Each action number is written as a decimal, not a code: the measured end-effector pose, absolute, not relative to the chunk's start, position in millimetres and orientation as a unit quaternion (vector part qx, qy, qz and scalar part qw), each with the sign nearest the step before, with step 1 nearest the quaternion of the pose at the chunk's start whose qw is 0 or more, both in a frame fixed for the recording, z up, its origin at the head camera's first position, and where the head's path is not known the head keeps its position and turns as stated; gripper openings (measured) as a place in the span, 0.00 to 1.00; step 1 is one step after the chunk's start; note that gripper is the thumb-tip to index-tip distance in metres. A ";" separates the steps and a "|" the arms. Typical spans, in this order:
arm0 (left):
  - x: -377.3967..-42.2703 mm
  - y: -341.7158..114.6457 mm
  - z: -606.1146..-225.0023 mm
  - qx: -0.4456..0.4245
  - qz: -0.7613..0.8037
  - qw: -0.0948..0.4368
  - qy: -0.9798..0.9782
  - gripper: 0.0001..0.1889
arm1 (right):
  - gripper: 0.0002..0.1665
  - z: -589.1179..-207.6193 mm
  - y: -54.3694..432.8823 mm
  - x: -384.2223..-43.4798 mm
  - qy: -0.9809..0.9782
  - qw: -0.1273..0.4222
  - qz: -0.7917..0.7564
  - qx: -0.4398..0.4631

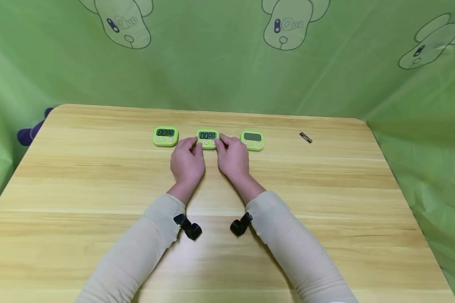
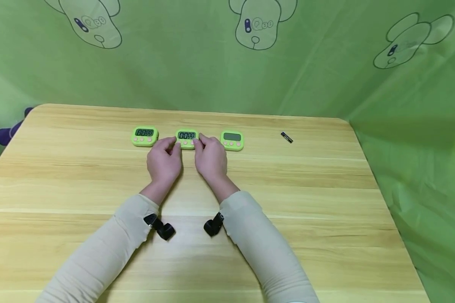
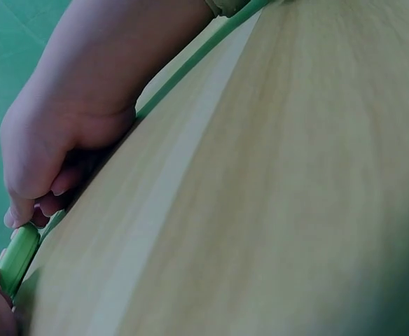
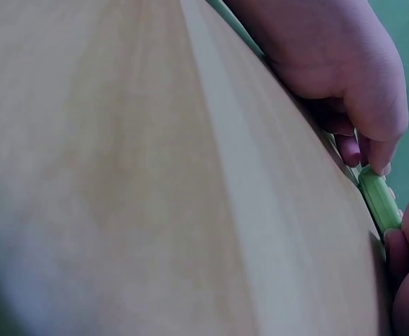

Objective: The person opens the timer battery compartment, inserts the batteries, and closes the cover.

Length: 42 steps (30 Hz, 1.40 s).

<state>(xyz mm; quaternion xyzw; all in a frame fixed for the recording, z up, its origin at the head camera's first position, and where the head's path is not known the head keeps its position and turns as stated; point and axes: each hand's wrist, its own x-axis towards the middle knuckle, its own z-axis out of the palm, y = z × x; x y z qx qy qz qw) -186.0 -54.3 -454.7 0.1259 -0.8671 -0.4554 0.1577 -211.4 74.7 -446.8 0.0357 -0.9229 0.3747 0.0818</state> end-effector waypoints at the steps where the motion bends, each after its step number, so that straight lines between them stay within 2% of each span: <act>1: -186.3 -54.1 -455.0 0.126 -0.453 0.159 -0.868 0.14 | 0.22 -447.0 74.5 -212.2 -0.922 0.082 0.376 0.036; 10: -186.3 -53.3 -455.4 0.126 -0.446 0.162 -0.871 0.16 | 0.22 -451.5 77.1 -209.6 -0.904 0.101 0.414 0.034; 18: -179.4 -52.3 -456.4 0.133 -0.481 0.192 -0.845 0.17 | 0.15 -448.7 90.2 -188.4 -0.869 0.102 0.482 0.053; 24: -162.7 -39.8 -459.5 0.084 -0.530 0.213 -0.816 0.15 | 0.13 -449.8 116.1 -170.1 -0.859 0.104 0.499 0.053; 33: -139.6 0.6 -460.8 -0.030 -0.557 0.184 -0.810 0.15 | 0.13 -450.0 154.8 -152.3 -0.839 0.107 0.533 0.031; 42: -161.3 29.3 -456.8 -0.032 -0.533 0.136 -0.835 0.19 | 0.16 -454.1 186.8 -174.6 -0.820 0.115 0.561 -0.027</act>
